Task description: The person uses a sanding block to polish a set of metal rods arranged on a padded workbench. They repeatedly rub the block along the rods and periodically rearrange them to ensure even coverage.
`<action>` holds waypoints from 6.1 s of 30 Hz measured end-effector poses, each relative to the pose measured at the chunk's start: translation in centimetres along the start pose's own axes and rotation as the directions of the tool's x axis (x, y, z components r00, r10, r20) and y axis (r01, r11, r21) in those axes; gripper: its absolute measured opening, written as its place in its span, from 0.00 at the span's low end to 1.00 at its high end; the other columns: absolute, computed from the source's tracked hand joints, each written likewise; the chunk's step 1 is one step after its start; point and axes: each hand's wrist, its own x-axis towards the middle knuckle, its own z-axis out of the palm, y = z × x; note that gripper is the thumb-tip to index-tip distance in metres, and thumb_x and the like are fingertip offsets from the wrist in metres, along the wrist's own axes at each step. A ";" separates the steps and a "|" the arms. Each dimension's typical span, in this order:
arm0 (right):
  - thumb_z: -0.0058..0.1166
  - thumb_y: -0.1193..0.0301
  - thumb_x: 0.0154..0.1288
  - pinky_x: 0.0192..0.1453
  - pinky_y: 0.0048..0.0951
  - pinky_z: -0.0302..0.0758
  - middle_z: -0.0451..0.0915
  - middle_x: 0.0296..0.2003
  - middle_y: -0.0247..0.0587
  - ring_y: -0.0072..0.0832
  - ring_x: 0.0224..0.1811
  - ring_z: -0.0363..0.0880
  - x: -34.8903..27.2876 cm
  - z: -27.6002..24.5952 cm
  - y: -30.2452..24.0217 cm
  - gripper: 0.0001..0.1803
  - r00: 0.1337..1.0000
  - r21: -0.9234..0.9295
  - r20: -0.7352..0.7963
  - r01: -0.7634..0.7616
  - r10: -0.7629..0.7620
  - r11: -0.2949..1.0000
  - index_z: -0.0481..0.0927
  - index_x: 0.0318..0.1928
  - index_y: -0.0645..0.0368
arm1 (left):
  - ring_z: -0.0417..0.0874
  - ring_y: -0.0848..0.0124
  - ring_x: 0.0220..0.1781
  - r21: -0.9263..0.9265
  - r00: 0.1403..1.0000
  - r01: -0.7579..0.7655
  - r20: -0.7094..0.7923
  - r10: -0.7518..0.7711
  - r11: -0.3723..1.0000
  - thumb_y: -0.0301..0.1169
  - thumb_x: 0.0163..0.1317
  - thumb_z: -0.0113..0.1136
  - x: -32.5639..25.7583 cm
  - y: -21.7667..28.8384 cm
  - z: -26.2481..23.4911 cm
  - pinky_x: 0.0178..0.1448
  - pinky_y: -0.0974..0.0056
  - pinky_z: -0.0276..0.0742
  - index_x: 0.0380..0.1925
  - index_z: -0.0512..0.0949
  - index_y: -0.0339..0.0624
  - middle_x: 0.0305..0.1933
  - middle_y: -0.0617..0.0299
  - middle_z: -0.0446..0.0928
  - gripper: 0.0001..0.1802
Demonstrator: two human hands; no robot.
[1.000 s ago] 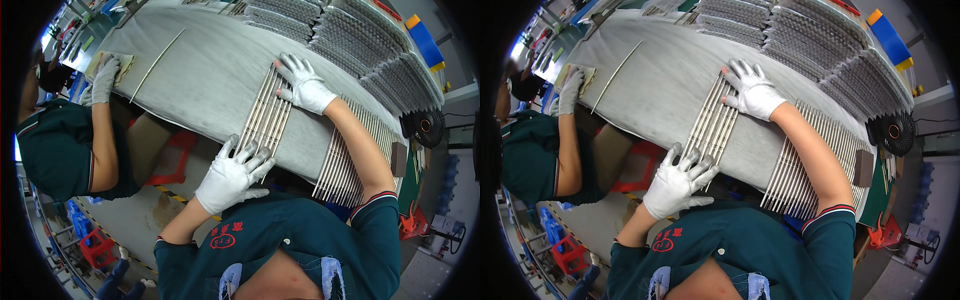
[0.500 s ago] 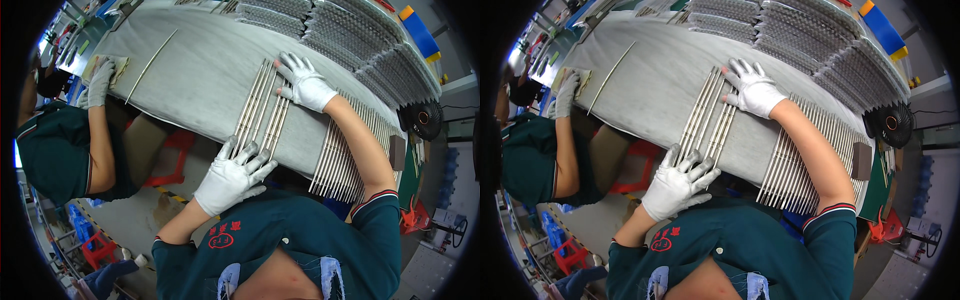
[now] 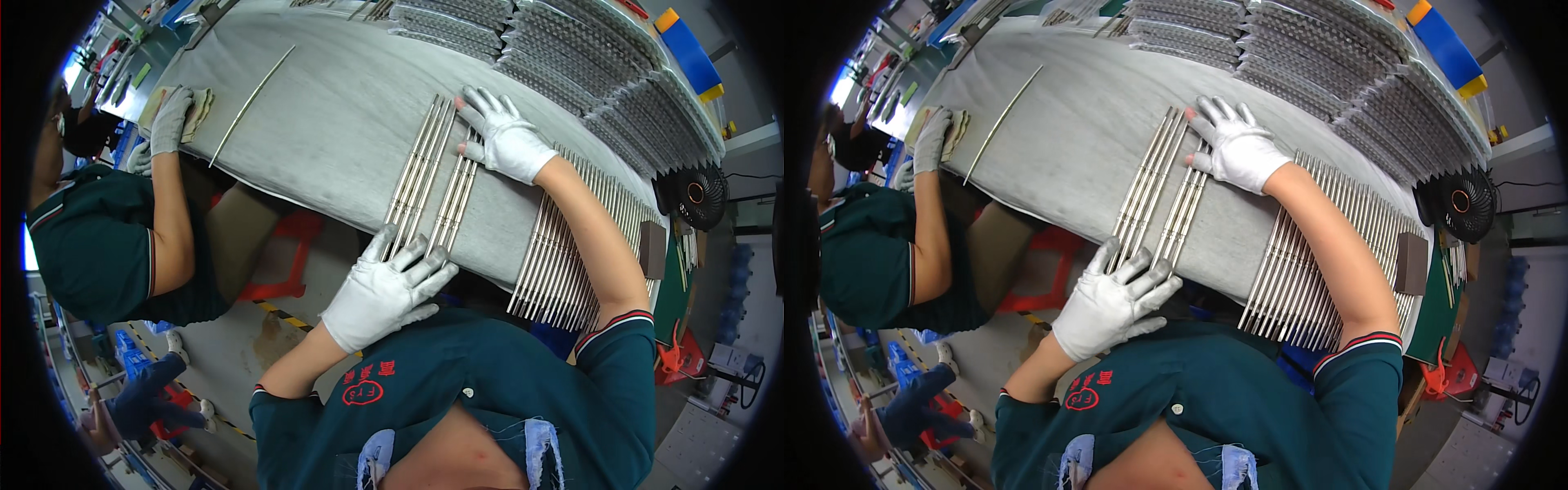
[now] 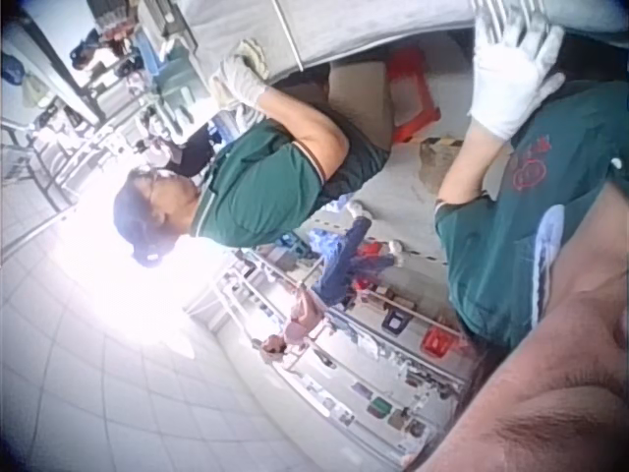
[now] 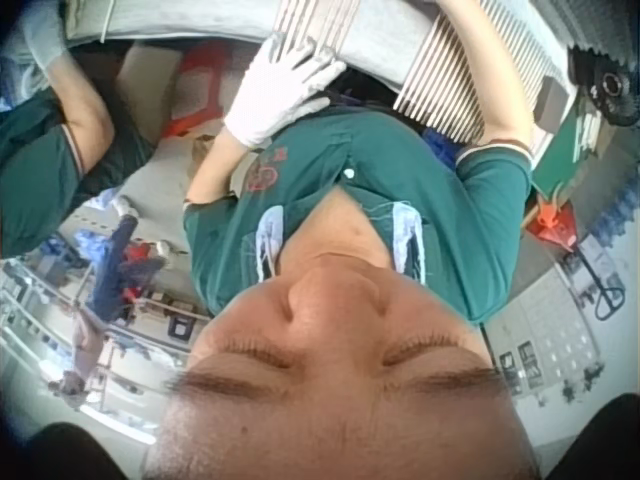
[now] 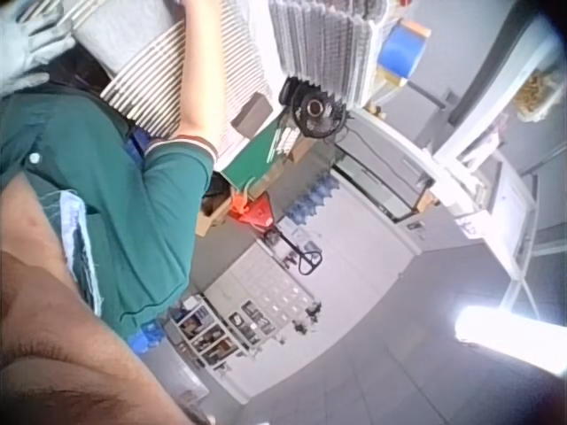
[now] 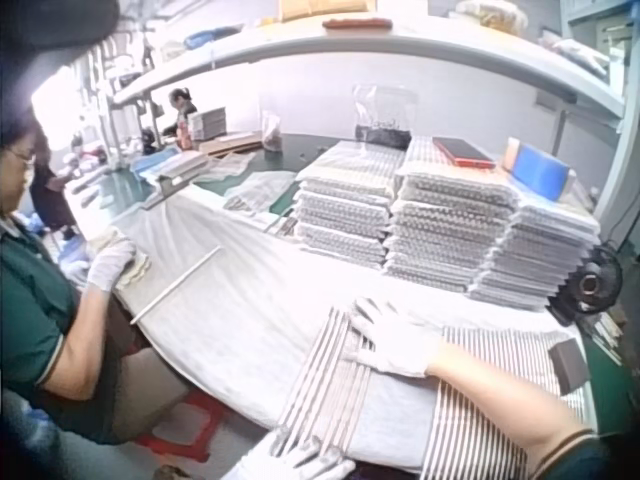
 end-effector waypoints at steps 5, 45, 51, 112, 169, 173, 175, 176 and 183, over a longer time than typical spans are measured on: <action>0.58 0.48 0.65 0.83 0.55 0.47 0.55 0.77 0.58 0.51 0.81 0.49 -5.7 -3.1 1.1 0.46 0.998 0.029 -0.042 -0.049 0.051 0.998 0.60 0.76 0.60 | 0.76 0.59 0.66 0.050 0.997 0.012 -0.076 -0.008 0.999 0.50 0.59 0.68 0.0 -1.0 -0.3 0.72 0.35 0.63 0.64 0.75 0.53 0.63 0.62 0.78 0.34; 0.61 0.73 0.51 0.83 0.59 0.46 0.58 0.77 0.50 0.56 0.81 0.49 -7.0 -7.9 -2.5 0.42 0.969 0.034 0.148 0.194 -0.197 0.980 0.70 0.72 0.52 | 0.82 0.59 0.56 0.070 0.965 -0.064 -0.251 0.080 0.995 0.51 0.51 0.71 -0.8 -3.5 1.1 0.63 0.46 0.77 0.56 0.79 0.58 0.52 0.64 0.82 0.31; 0.72 0.47 0.48 0.78 0.60 0.56 0.57 0.74 0.64 0.64 0.78 0.52 -7.4 -5.2 -4.9 0.50 0.990 0.030 0.033 -0.141 0.140 0.990 0.72 0.71 0.55 | 0.84 0.61 0.53 0.019 0.960 -0.092 -0.265 0.093 0.996 0.52 0.51 0.71 -0.9 -3.2 0.6 0.61 0.49 0.78 0.54 0.79 0.56 0.51 0.62 0.82 0.30; 0.68 0.58 0.49 0.65 0.48 0.76 0.62 0.75 0.51 0.50 0.65 0.71 -0.7 -6.2 -6.5 0.33 0.987 0.181 -0.005 0.158 -0.159 0.971 0.85 0.60 0.43 | 0.85 0.57 0.56 -0.169 0.929 -0.143 -0.364 0.073 0.975 0.50 0.63 0.62 0.5 -2.4 0.8 0.64 0.54 0.79 0.45 0.81 0.46 0.58 0.54 0.82 0.21; 0.67 0.61 0.49 0.65 0.47 0.77 0.64 0.73 0.54 0.52 0.69 0.69 -3.1 -7.0 -4.7 0.33 0.985 0.169 0.061 0.146 -0.158 0.975 0.84 0.61 0.43 | 0.86 0.59 0.53 -0.194 0.892 -0.135 -0.451 0.033 0.972 0.50 0.59 0.68 0.7 -2.4 1.1 0.60 0.57 0.82 0.48 0.82 0.47 0.56 0.57 0.82 0.23; 0.66 0.61 0.48 0.67 0.48 0.75 0.63 0.74 0.53 0.50 0.70 0.68 -1.1 -6.5 -7.5 0.33 0.987 0.220 0.024 0.150 -0.160 0.964 0.85 0.60 0.44 | 0.87 0.58 0.52 -0.217 0.857 -0.131 -0.515 0.001 0.967 0.49 0.51 0.73 0.7 -2.3 1.3 0.58 0.57 0.83 0.49 0.81 0.51 0.55 0.59 0.83 0.27; 0.67 0.61 0.48 0.68 0.48 0.74 0.63 0.74 0.52 0.49 0.70 0.68 -1.9 -7.3 -7.0 0.32 0.989 0.205 0.090 0.099 -0.119 0.974 0.85 0.60 0.44 | 0.87 0.58 0.51 -0.211 0.851 -0.125 -0.525 -0.005 0.970 0.48 0.47 0.76 0.5 -2.4 1.7 0.57 0.58 0.84 0.50 0.81 0.53 0.55 0.59 0.83 0.30; 0.67 0.61 0.48 0.68 0.48 0.74 0.63 0.74 0.51 0.49 0.70 0.68 -2.7 -7.7 -6.4 0.32 0.987 0.194 0.127 0.073 -0.099 0.978 0.85 0.59 0.44 | 0.87 0.58 0.51 -0.180 0.858 -0.121 -0.514 0.012 0.976 0.48 0.47 0.76 0.4 -2.4 1.9 0.57 0.58 0.84 0.51 0.81 0.53 0.54 0.59 0.83 0.30; 0.67 0.61 0.49 0.70 0.50 0.72 0.64 0.73 0.53 0.51 0.73 0.64 -3.3 -8.7 -6.4 0.31 0.976 0.207 0.155 0.119 -0.153 0.971 0.86 0.58 0.44 | 0.87 0.59 0.50 -0.231 0.868 -0.135 -0.497 0.002 0.964 0.47 0.50 0.74 0.6 -2.6 1.6 0.57 0.58 0.84 0.50 0.81 0.53 0.53 0.60 0.83 0.27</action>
